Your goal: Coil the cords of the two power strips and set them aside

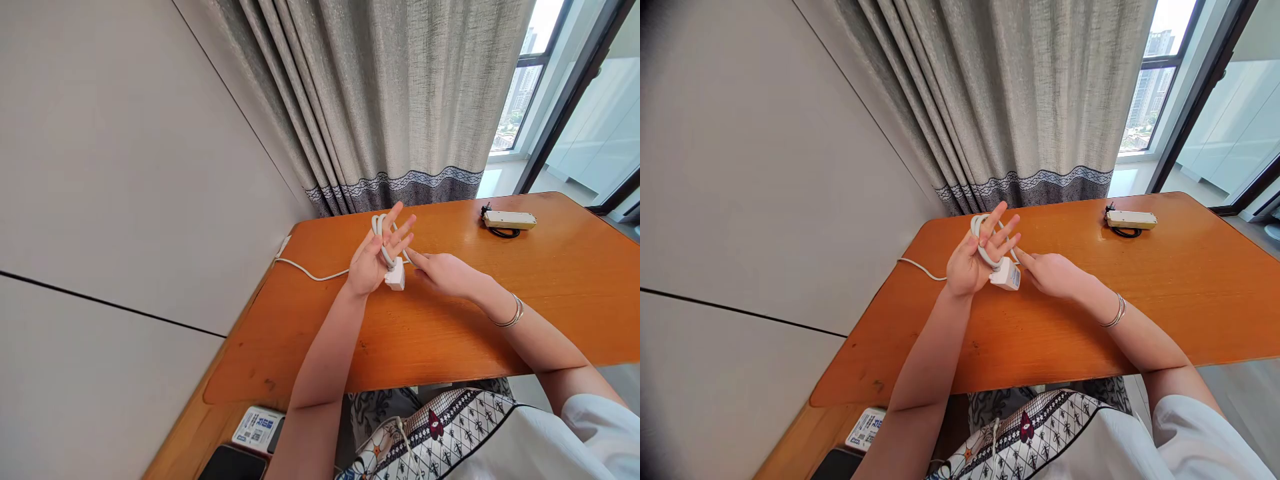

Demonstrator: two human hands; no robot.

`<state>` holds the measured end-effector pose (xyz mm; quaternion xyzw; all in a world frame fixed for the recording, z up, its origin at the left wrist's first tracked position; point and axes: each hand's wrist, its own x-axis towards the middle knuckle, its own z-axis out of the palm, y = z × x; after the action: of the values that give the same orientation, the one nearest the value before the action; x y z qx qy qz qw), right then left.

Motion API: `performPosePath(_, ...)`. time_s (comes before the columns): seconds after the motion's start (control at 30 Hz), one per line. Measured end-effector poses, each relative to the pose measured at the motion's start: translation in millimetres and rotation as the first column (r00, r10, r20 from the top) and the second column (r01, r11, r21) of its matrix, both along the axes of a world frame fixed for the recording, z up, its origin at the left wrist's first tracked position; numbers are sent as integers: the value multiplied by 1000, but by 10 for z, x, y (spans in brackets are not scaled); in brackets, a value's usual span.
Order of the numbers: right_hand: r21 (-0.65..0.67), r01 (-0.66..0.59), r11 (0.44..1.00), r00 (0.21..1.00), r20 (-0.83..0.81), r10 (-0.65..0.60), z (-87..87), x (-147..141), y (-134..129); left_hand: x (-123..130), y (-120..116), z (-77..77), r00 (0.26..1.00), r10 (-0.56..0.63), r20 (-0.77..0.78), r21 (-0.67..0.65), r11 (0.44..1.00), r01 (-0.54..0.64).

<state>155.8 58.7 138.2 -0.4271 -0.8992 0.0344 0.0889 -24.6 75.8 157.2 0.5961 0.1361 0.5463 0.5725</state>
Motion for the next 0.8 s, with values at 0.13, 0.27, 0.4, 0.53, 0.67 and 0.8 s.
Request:
performPosePath(0.13,6,-6,1000,1000,4,6,81,6,-55,6,65,-126,965,227,-133,209,958,-196)
performPosePath(0.27,-89,35,995,998,54,-31,209,-25,-193,0,99,-214,842,476,-254,457,826,-330)
performPosePath(0.4,-192,14,981,1000,27,-9,334,35,-303,52,63,-243,753,599,-271,700,659,-273)
performPosePath(0.53,-374,-124,919,991,-97,94,360,126,-265,31,37,-186,712,678,-186,784,539,-309)
performPosePath(0.67,-392,-169,904,985,-56,161,342,66,-279,-176,128,-75,721,690,-65,636,586,-503)
performPosePath(0.8,-104,-253,962,956,-181,231,376,-20,-429,-312,141,14,851,501,-155,312,842,-439)
